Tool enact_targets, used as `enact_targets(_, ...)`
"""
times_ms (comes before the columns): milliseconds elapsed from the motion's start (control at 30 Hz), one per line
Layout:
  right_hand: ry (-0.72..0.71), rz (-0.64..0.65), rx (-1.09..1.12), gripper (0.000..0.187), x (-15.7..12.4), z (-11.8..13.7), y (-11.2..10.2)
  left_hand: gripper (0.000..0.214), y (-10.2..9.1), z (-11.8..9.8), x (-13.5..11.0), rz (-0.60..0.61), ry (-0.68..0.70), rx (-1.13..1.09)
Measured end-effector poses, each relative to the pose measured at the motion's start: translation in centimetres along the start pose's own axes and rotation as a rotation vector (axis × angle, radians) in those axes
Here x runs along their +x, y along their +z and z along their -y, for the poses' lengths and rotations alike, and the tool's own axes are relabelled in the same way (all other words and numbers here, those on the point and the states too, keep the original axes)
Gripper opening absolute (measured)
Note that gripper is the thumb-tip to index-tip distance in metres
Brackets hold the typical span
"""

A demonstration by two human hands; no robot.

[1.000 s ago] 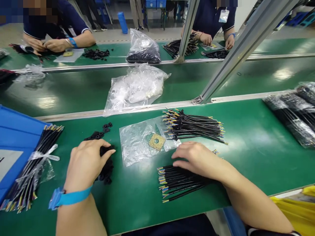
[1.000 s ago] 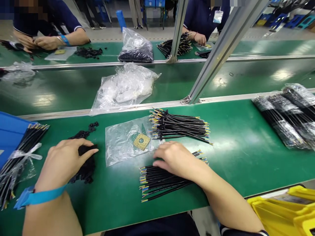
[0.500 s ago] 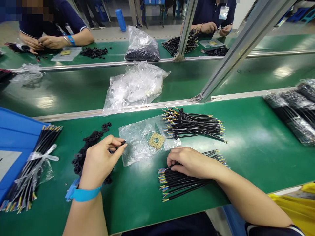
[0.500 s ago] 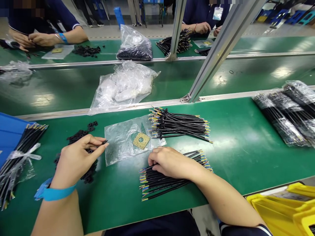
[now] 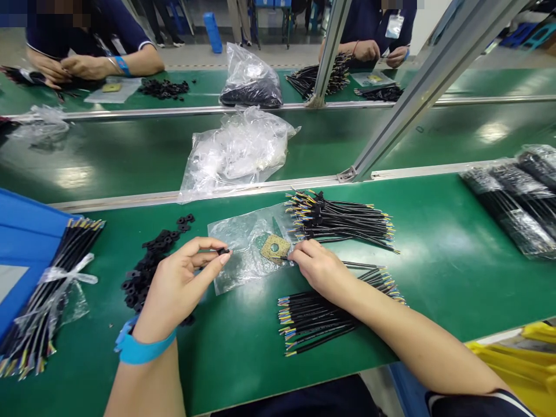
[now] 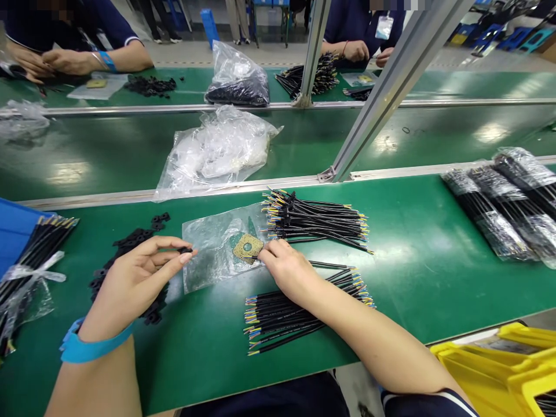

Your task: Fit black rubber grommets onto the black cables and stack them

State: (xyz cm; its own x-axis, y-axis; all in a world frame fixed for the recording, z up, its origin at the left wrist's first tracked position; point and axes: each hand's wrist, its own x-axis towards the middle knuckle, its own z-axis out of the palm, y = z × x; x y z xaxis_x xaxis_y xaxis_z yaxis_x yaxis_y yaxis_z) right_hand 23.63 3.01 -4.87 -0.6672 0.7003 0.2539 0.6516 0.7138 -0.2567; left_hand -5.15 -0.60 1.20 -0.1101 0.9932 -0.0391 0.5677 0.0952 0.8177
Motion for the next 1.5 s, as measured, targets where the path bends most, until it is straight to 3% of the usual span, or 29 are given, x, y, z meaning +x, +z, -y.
enact_targets(300, -0.001, 0.133, -0.152, 0.020, -0.3, 0.3, -1.7, 0.038, 0.5, 0.5, 0.2, 0.000, -0.020, -0.088)
enact_targets(367, -0.018, 0.092, -0.141, 0.020, -0.3, 0.2, -1.8, 0.040, 0.8, 0.5, 0.3, -0.004, -0.008, -0.118)
enact_targets(533, -0.086, -0.236, 0.074, 0.018, 0.0, 1.0, -2.3, 0.044, 2.4, 0.3, 0.1, 0.024, 0.010, -0.196)
enact_targets(667, -0.123, -0.384, 0.201, 0.019, 0.0, 2.2, -2.8, 0.038, 3.9, -0.4, -0.5, -0.007, 0.038, -0.128)
enact_targets(967, -0.144, -0.413, 0.146, 0.020, -0.1, 2.4, -2.2, 0.030, 5.2, -1.0, -1.4, -0.125, 0.171, -0.088)
enact_targets(1267, -0.225, -0.373, -0.085, 0.025, -0.5, 3.3, -3.2, 0.023, 6.3, -1.0, -1.9, -0.272, 0.494, 0.199)
enact_targets(1400, -0.235, -0.408, -0.105, 0.025, -0.3, 3.2, -3.4, 0.026, 6.7, -1.3, -2.1, -0.204, 0.602, 0.193)
enact_targets(1500, -0.244, -0.436, -0.074, 0.022, -0.3, 2.8, -3.7, 0.029, 6.7, -1.6, -2.1, -0.072, 0.412, -0.046)
